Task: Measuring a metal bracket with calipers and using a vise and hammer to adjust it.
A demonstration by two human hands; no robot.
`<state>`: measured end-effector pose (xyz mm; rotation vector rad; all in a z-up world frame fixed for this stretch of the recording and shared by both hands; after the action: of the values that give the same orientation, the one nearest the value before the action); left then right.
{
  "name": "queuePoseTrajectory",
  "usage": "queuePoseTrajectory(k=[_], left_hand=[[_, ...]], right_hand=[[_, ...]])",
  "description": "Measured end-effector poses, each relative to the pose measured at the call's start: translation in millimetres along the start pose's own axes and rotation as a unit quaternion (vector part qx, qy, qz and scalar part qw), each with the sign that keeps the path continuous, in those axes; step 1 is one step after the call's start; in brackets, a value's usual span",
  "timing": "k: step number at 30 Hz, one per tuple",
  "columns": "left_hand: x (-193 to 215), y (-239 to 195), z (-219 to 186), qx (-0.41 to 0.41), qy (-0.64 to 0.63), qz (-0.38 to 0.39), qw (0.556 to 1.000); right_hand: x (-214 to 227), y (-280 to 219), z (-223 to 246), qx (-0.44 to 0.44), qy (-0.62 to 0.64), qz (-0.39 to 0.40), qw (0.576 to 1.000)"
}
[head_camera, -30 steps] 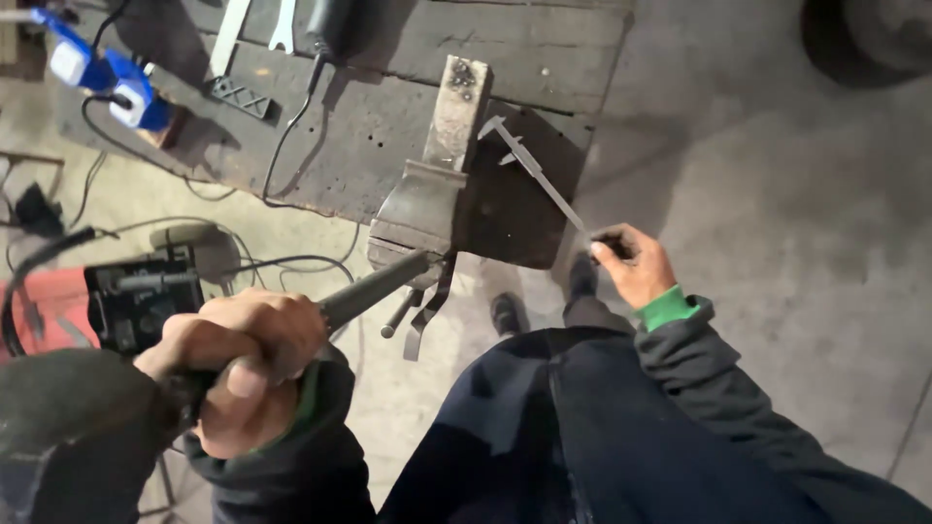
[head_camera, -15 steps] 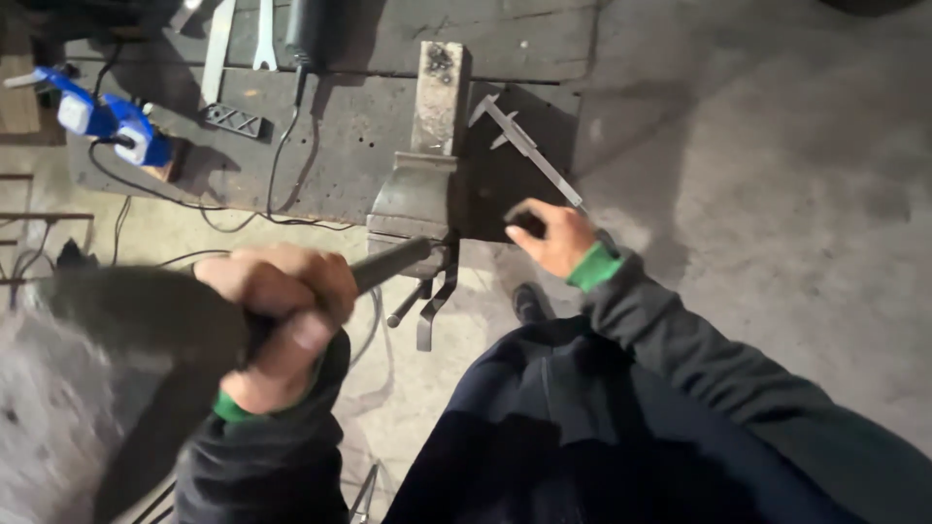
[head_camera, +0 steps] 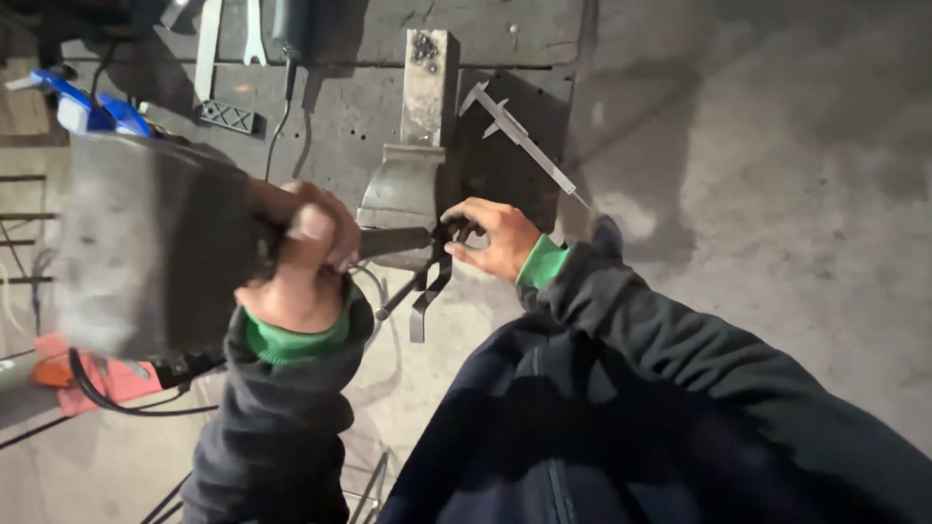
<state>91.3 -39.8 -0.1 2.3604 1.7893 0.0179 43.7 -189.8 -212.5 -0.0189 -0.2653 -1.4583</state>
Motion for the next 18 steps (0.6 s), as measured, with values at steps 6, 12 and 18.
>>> queuePoseTrajectory(k=[6, 12, 18], left_hand=[[3.5, 0.7, 21.5, 0.026, -0.017, 0.044, 0.999], [4.7, 5.3, 8.9, 0.037, 0.105, -0.011, 0.994], [-4.8, 11.6, -6.9, 0.018, 0.142, -0.008, 0.99]], right_hand=[[11.1, 6.0, -1.1, -0.002, 0.01, -0.036, 0.999], [26.3, 46.0, 9.5, 0.043, -0.02, 0.022, 0.999], [-22.6, 85.7, -56.9, 0.142, -0.082, 0.072, 0.984]])
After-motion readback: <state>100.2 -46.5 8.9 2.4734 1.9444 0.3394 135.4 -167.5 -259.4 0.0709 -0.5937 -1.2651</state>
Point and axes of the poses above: each hand's wrist, its own y-axis towards the middle knuckle, its own x-axis out of the back of the hand, z = x × y, the point moved 5 cm from there along y, towards the middle knuckle, and after that the axes turned 2 degrees about y, right-handed, at the moved point
